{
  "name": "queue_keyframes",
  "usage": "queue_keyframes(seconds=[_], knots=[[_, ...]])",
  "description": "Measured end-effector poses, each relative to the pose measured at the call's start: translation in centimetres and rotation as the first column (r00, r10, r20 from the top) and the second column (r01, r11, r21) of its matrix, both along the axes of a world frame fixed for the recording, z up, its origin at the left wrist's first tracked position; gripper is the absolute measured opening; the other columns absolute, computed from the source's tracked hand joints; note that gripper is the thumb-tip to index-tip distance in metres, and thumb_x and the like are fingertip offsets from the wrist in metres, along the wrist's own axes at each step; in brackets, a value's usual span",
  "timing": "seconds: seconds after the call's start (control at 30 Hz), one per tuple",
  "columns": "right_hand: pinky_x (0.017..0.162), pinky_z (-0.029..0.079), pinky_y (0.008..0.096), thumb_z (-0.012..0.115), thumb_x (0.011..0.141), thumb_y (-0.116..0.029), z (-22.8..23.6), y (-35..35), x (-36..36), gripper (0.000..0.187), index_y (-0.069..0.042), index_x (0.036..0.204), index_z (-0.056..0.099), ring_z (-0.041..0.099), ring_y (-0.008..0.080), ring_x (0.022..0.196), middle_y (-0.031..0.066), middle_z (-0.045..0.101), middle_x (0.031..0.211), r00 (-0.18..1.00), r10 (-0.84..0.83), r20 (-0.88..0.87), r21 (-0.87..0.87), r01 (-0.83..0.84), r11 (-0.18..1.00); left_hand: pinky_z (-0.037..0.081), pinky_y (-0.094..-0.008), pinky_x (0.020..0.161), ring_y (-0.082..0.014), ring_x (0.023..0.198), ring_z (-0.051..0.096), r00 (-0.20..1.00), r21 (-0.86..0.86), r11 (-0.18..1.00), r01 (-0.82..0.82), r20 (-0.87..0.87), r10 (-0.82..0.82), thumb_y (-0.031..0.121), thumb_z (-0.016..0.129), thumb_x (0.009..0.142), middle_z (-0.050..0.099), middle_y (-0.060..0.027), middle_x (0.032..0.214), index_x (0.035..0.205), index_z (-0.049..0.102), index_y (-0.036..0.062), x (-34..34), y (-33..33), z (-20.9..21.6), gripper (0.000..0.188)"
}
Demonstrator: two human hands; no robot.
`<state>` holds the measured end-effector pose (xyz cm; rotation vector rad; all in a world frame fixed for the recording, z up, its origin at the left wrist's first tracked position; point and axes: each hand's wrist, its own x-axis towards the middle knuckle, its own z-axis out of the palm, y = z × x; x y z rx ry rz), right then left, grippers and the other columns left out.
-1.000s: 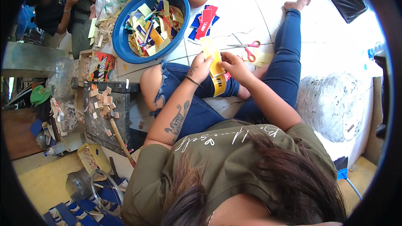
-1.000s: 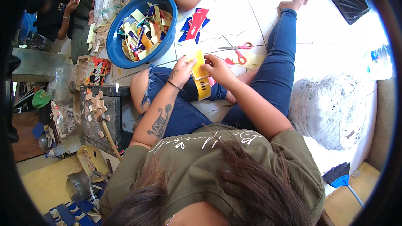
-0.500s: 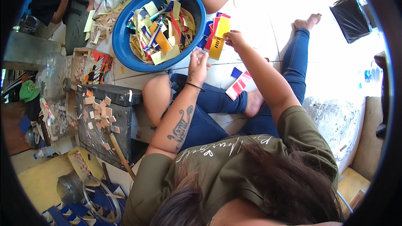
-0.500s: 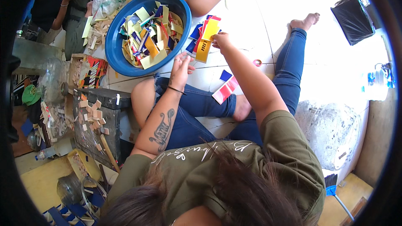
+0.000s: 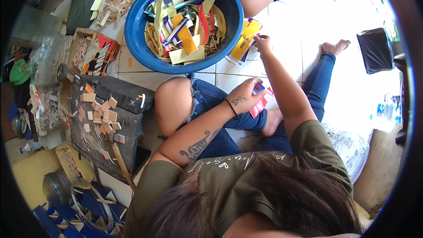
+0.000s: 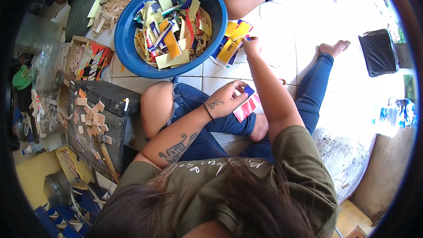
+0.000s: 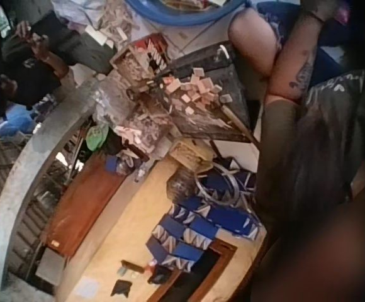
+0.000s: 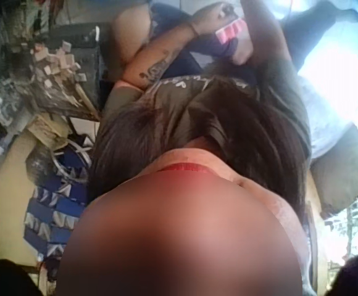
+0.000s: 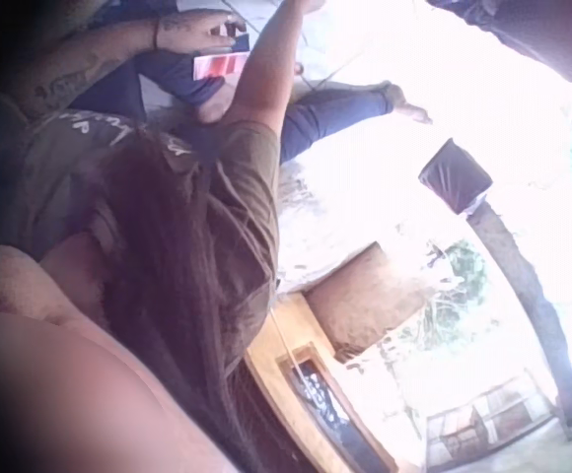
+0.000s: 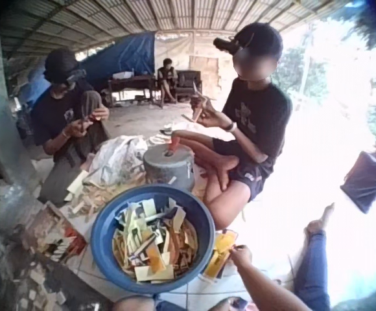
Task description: The person sits on the floor and uses scissors to cut various colored paper strips into smaller pieces. They repeatedly pick up strips from a blue basin, cut them, and place the pieces back into the basin.
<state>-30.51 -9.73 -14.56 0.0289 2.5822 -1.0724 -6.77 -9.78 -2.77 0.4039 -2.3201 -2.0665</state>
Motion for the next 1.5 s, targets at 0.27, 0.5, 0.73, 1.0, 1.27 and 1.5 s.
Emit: queue_keyframes(seconds=[0.27, 0.5, 0.73, 1.0, 1.27, 1.5], knots=[[0.064, 0.045, 0.0283, 0.058, 0.08, -0.007, 12.8, -2.3, 5.7, 0.04, 0.002, 0.115, 0.043, 0.053, 0.0158, 0.078, 0.0137, 0.051, 0.108, 0.695, -0.033, -0.718, -0.452, -0.43, 0.782, 0.045, -0.0359, 0.077, -0.0312, 0.085, 0.058, 0.993, -0.271, 0.956, 0.115, 0.007, -0.118, 0.026, 0.054, 0.08, 0.06, -0.0184, 0.091, 0.103, 0.053, -0.0027, 0.9, 0.1, 0.3, 0.037], [0.077, 0.047, 0.0383, 0.053, 0.074, -0.028, 13.3, -12.4, 9.5, 0.028, -0.007, 0.088, 0.067, 0.06, 0.0308, 0.085, 0.0175, 0.063, 0.088, 0.274, 0.952, -0.138, 0.375, -0.875, 0.306, 0.043, -0.0378, 0.084, -0.0319, 0.093, 0.057, 0.987, -0.373, 0.914, 0.159, 0.07, -0.144, 0.032, 0.051, 0.081, 0.058, -0.0207, 0.098, 0.105, 0.053, -0.0031, 0.7, 0.8, -0.4, 0.043], [0.078, 0.046, 0.038, 0.057, 0.074, -0.03, 13.1, -12.7, 8.1, 0.031, -0.008, 0.093, 0.066, 0.056, 0.0329, 0.093, 0.0154, 0.058, 0.103, 0.429, 0.782, -0.452, 0.534, -0.572, 0.623, 0.044, -0.0397, 0.085, -0.0334, 0.094, 0.056, 0.983, -0.349, 0.919, 0.185, 0.076, -0.169, 0.031, 0.05, 0.079, 0.057, -0.0229, 0.099, 0.103, 0.053, -0.0035, 0.8, 0.3, -0.2, 0.042], [0.073, 0.048, 0.0359, 0.064, 0.071, -0.045, 11.3, -16.0, 13.2, 0.048, -0.004, 0.096, 0.065, 0.061, 0.0266, 0.08, 0.0153, 0.064, 0.083, 0.394, 0.919, 0.003, 0.347, -0.862, 0.369, 0.046, -0.0409, 0.079, -0.0315, 0.091, 0.058, 0.978, -0.327, 0.922, 0.207, 0.034, -0.207, 0.023, 0.048, 0.078, 0.061, -0.0158, 0.095, 0.095, 0.061, 0.0085, 0.5, 1.0, -0.4, 0.026], [0.07, 0.049, 0.0361, 0.062, 0.072, -0.037, 15.1, -15.8, 8.3, 0.042, -0.002, 0.095, 0.063, 0.063, 0.0287, 0.074, 0.0159, 0.064, 0.083, 0.472, 0.846, -0.249, 0.511, -0.678, 0.528, 0.049, -0.0373, 0.07, -0.0314, 0.079, 0.06, 0.979, -0.311, 0.944, 0.112, -0.126, -0.158, 0.02, 0.052, 0.072, 0.062, -0.0147, 0.085, 0.08, 0.062, 0.0052, 0.7, 1.3, -0.5, 0.02], [0.094, 0.036, 0.0367, 0.062, 0.069, -0.01, 13.3, -19.1, 13.9, 0.047, -0.012, 0.115, 0.051, 0.045, 0.0263, 0.112, 0.0085, 0.046, 0.122, -0.318, 0.756, -0.572, 0.627, -0.764, 0.152, 0.048, -0.0374, 0.071, -0.0282, 0.084, 0.06, 0.968, -0.231, 0.94, 0.25, 0.024, -0.251, 0.03, 0.053, 0.076, 0.062, -0.0171, 0.088, 0.091, 0.059, 0.0032, 0.2, 1.3, -0.2, 0.032]])
